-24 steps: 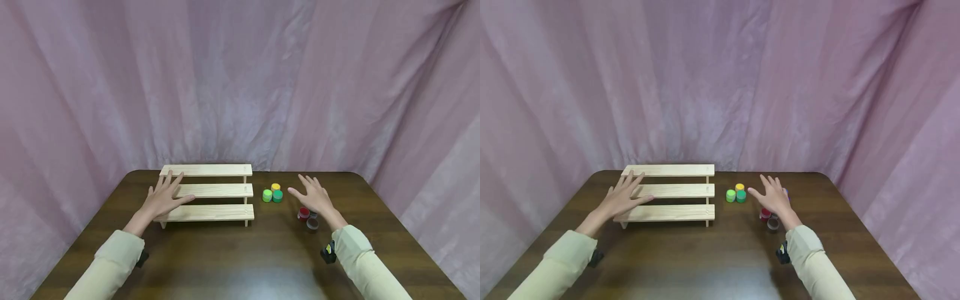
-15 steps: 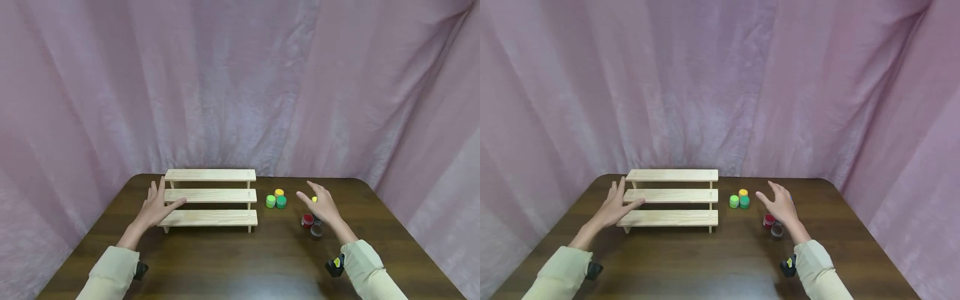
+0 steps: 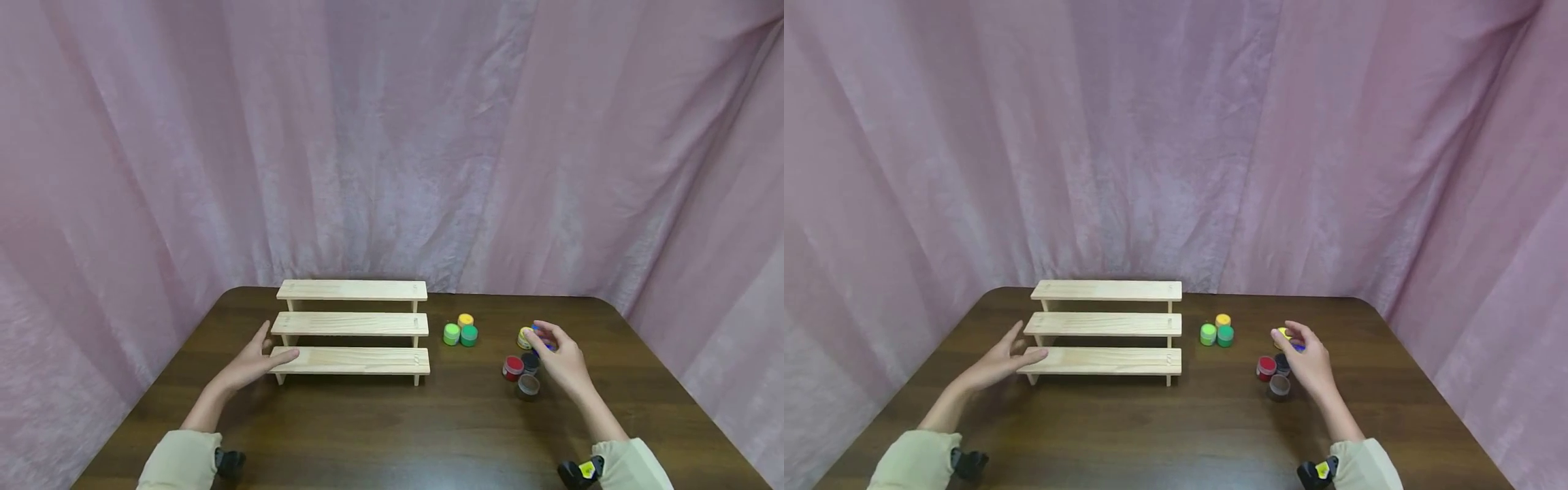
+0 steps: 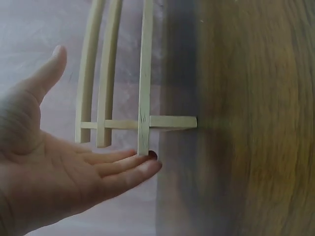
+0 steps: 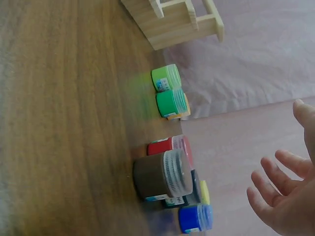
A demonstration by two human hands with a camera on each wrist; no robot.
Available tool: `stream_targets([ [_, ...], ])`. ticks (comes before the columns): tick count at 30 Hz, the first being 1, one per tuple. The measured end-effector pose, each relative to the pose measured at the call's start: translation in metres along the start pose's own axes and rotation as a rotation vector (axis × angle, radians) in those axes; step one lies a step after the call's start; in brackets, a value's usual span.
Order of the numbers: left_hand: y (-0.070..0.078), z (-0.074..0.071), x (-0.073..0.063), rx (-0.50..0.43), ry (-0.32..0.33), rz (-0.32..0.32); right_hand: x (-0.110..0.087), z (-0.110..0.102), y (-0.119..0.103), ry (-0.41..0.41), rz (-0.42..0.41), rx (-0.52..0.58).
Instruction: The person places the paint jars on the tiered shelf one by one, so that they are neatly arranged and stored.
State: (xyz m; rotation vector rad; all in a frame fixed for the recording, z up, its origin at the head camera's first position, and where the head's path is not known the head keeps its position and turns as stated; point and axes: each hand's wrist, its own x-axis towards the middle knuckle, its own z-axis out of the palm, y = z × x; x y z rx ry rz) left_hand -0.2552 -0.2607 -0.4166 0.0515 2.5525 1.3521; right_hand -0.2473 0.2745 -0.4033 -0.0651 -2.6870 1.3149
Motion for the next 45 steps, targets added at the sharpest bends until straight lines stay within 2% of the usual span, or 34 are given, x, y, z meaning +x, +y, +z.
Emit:
stream_targets([
  [5,-0.003,0.005,0.001,-0.083,0.018,0.005,-0.006,-0.002,0.01,-0.013,0.068,0.032],
  [9,-0.009,0.007,0.004,-0.156,0.049,0.02,-0.007,-0.001,0.021,-0.027,0.128,0.126],
  [12,-0.015,0.006,0.006,-0.19,0.063,0.022,-0.005,0.0,0.03,-0.04,0.14,0.22],
  [16,-0.02,0.006,0.007,-0.217,0.062,0.016,-0.003,0.0,0.041,-0.058,0.157,0.273],
  [20,-0.022,0.006,0.007,-0.243,0.068,0.004,-0.003,0.0,0.048,-0.094,0.184,0.278],
  [31,-0.027,0.007,0.012,-0.246,0.069,0.003,-0.013,0.001,0.065,-0.211,0.192,0.272],
  [38,-0.034,0.01,0.012,-0.253,0.101,0.015,-0.013,0.001,0.067,-0.287,0.161,0.228],
  [45,-0.036,0.012,0.015,-0.267,0.115,0.034,-0.014,0.0,0.07,-0.325,0.112,0.172],
])
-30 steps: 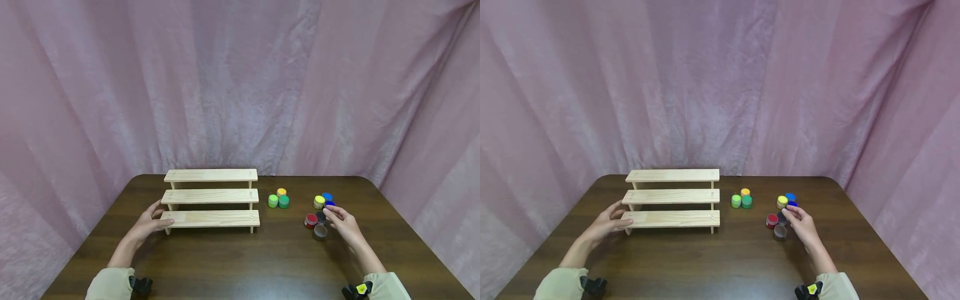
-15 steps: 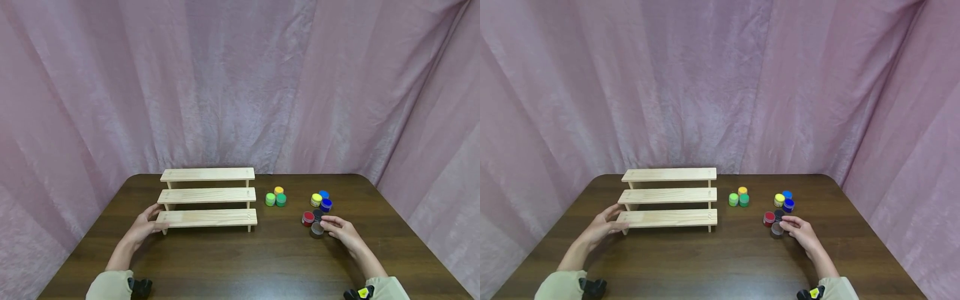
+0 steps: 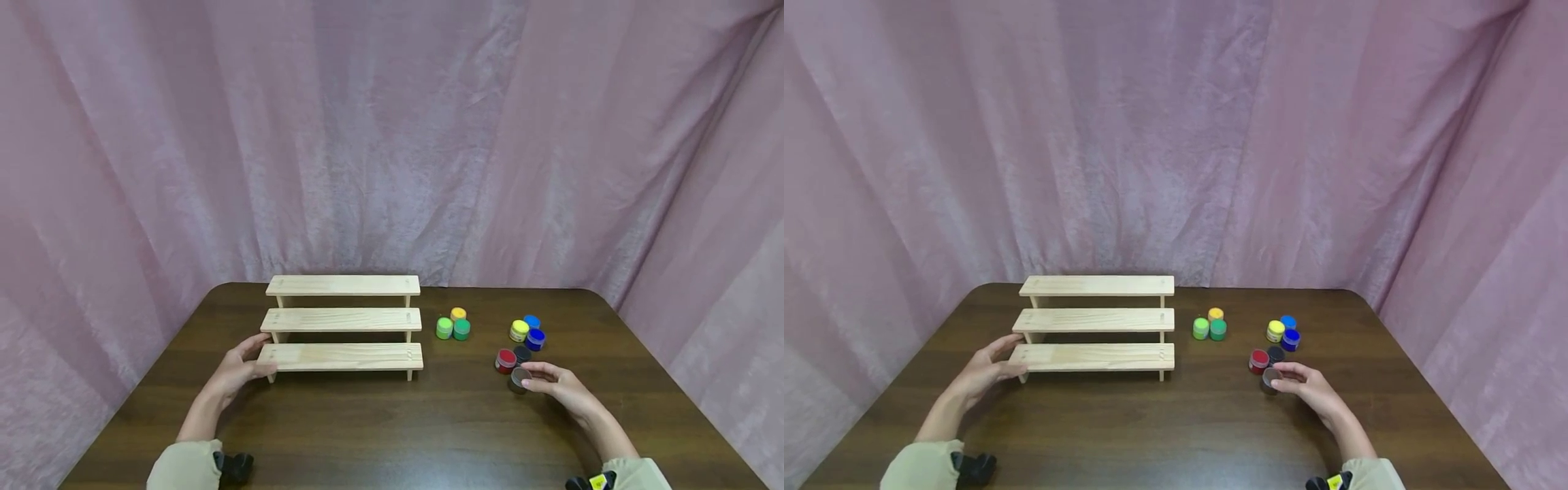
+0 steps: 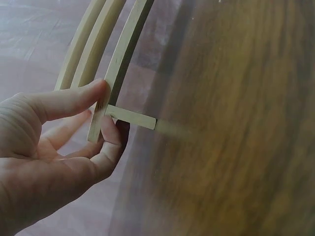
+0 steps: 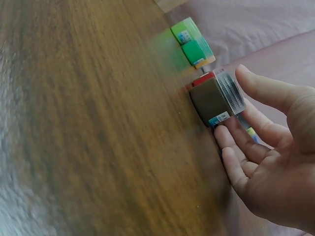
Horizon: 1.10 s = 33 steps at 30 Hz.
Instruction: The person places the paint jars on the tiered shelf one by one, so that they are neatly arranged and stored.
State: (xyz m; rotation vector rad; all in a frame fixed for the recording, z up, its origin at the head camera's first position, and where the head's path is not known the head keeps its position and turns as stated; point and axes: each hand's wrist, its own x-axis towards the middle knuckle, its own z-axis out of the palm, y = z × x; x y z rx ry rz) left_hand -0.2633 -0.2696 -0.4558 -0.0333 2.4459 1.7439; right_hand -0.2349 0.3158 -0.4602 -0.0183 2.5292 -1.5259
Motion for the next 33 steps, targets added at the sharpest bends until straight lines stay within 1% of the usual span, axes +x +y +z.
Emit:
stream_targets([
  [4,-0.002,0.0,0.002,-0.03,-0.011,0.012,-0.002,-0.001,0.004,-0.025,-0.008,-0.024],
  [11,-0.006,0.0,0.002,-0.077,-0.028,0.011,0.0,-0.003,0.005,-0.046,0.014,-0.036],
  [14,-0.007,0.0,0.002,-0.077,-0.039,0.009,-0.001,-0.004,0.006,-0.056,0.016,-0.047],
  [21,-0.007,-0.001,0.002,-0.065,-0.063,0.009,-0.003,-0.007,0.007,-0.057,0.048,-0.073],
  [28,-0.008,-0.009,0.007,-0.086,-0.093,0.031,-0.002,-0.005,0.002,-0.056,0.064,-0.072],
  [33,-0.009,-0.015,0.008,-0.072,-0.102,0.041,0.002,-0.004,0.0,-0.068,0.042,-0.059],
])
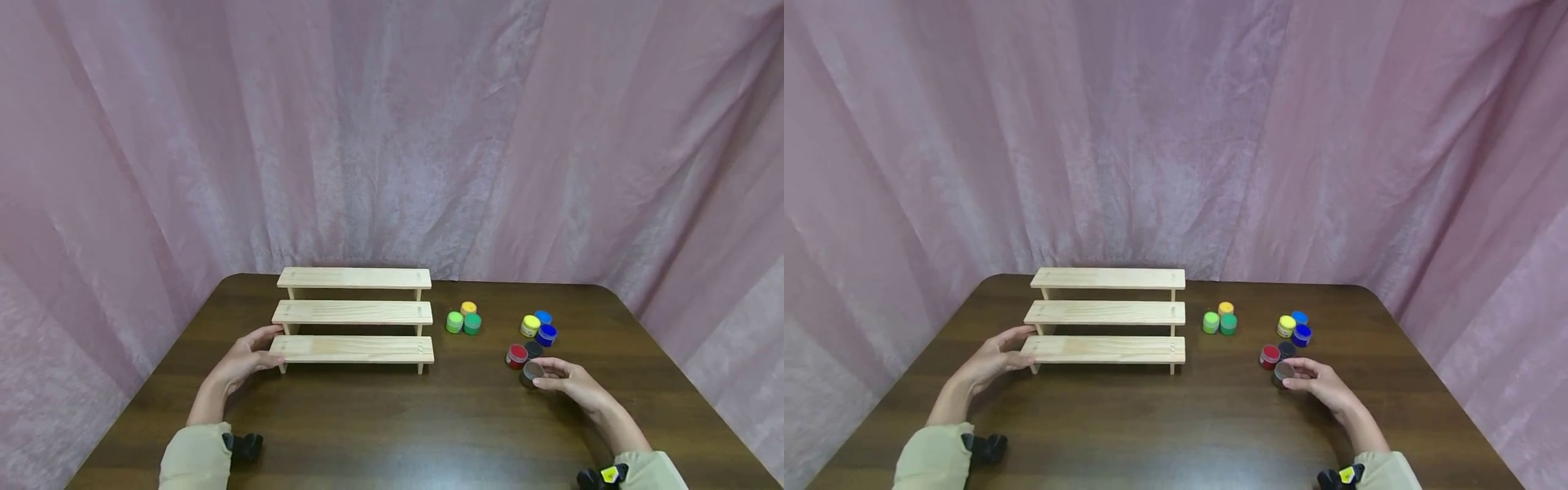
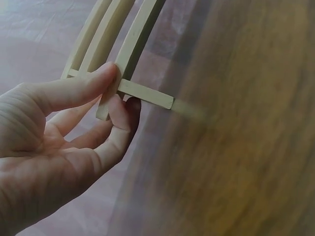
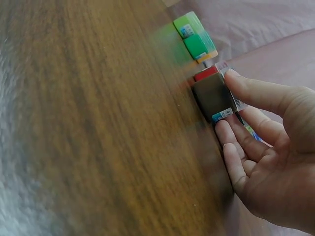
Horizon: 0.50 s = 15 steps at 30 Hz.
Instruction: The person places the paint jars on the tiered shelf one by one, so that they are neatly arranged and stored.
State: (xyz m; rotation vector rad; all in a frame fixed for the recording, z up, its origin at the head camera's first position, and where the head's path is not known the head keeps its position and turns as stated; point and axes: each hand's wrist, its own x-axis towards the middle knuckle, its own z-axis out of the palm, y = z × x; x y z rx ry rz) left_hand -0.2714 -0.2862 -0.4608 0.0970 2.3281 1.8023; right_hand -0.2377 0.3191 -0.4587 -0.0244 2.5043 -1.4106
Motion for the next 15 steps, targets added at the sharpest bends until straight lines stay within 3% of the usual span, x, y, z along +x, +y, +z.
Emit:
stream_targets([
  [15,-0.0031,-0.0049,0.0013,-0.026,-0.018,0.005,-0.0011,-0.0083,-0.0064,-0.049,0.01,0.036],
])
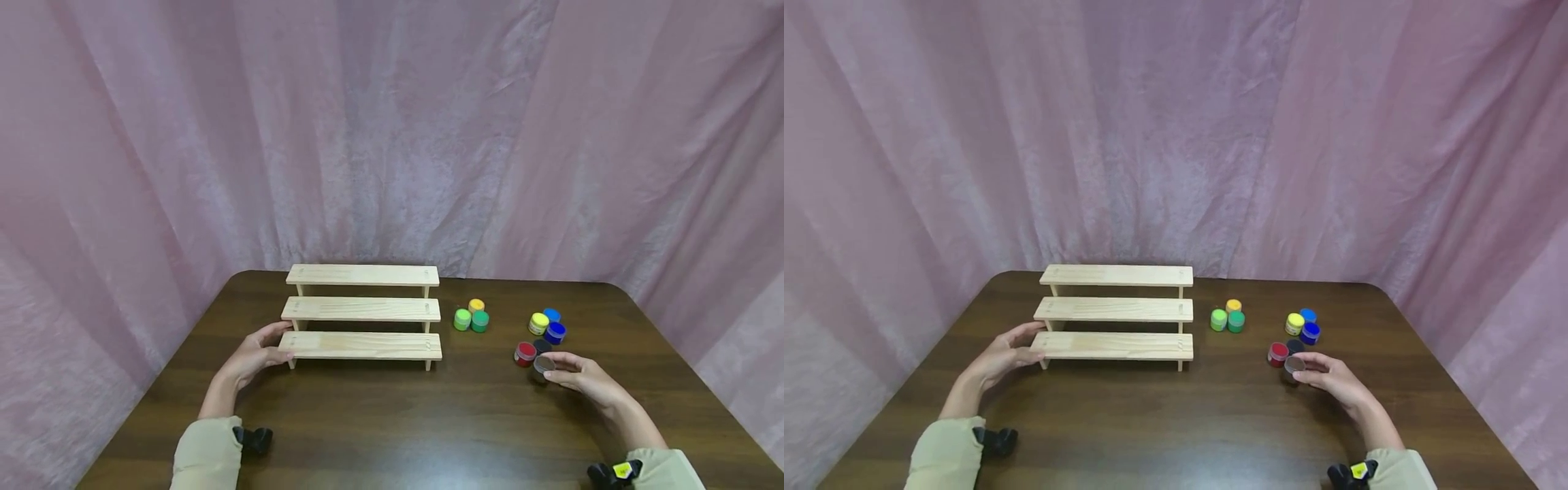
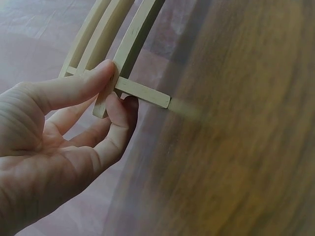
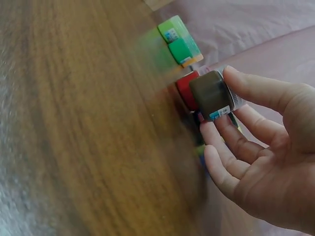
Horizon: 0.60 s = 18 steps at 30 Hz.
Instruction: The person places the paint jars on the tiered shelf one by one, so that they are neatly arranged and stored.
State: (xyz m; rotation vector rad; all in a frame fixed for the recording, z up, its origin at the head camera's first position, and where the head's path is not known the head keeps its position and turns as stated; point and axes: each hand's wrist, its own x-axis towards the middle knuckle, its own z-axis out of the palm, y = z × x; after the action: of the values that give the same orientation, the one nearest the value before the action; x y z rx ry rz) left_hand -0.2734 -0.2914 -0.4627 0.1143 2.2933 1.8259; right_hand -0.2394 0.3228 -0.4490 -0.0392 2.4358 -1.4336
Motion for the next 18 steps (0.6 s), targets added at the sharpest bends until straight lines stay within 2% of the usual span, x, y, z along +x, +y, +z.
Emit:
stream_targets([
  [11,-0.001,-0.002,-0.001,0.014,0.007,-0.003,0.001,-0.003,-0.031,-0.004,-0.065,0.016],
  [18,0.002,-0.001,0.0,0.006,-0.02,0.008,0.006,-0.006,-0.053,0.012,-0.088,0.008],
])
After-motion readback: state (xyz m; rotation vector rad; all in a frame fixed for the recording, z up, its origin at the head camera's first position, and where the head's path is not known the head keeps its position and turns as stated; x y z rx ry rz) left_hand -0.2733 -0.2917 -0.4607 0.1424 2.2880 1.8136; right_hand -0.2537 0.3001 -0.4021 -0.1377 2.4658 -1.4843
